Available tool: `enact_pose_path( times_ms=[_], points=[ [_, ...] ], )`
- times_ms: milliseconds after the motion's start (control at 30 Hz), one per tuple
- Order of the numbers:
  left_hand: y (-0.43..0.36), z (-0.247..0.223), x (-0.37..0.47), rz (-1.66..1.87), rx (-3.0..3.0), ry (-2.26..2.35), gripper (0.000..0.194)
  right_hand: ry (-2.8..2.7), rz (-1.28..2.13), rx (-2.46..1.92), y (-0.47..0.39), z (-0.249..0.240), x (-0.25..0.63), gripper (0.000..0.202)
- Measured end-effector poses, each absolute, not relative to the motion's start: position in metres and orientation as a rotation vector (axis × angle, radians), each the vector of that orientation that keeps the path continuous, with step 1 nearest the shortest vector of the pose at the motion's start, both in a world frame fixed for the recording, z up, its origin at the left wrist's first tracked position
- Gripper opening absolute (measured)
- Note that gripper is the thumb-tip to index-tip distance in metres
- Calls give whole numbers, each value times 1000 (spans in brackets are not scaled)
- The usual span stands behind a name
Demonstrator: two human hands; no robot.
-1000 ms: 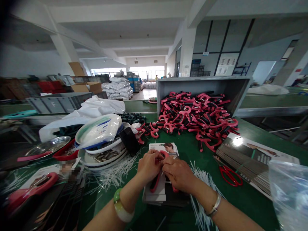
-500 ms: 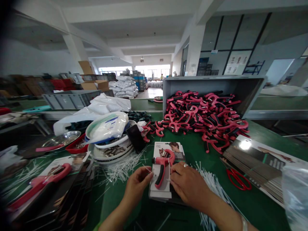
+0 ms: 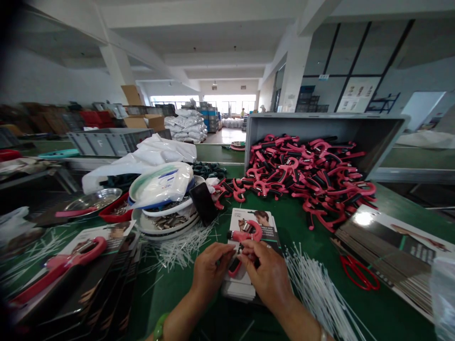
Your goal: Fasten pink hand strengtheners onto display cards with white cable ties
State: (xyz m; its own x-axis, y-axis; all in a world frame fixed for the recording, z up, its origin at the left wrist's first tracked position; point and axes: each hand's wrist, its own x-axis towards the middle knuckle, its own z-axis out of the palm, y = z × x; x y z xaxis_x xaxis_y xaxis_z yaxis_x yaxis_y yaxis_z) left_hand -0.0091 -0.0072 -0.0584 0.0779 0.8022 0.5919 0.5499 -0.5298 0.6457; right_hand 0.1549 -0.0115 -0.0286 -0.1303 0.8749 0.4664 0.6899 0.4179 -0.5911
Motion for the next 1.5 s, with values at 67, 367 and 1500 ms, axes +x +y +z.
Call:
enact_pose_path(
  times_ms=[67,367,1500],
  points=[
    [-7,-59,-10,1464,2192,1359,23,-1855,355,-1371,-11,-28,154,27],
    [-6,-64,-14,1585,2238,1262,27,-1846,375,-1376,-13,-27,154,27],
    [2,-62,-12,1552,2057,1023,19,-1973,1022,-1353,3,5,159,21]
  ],
)
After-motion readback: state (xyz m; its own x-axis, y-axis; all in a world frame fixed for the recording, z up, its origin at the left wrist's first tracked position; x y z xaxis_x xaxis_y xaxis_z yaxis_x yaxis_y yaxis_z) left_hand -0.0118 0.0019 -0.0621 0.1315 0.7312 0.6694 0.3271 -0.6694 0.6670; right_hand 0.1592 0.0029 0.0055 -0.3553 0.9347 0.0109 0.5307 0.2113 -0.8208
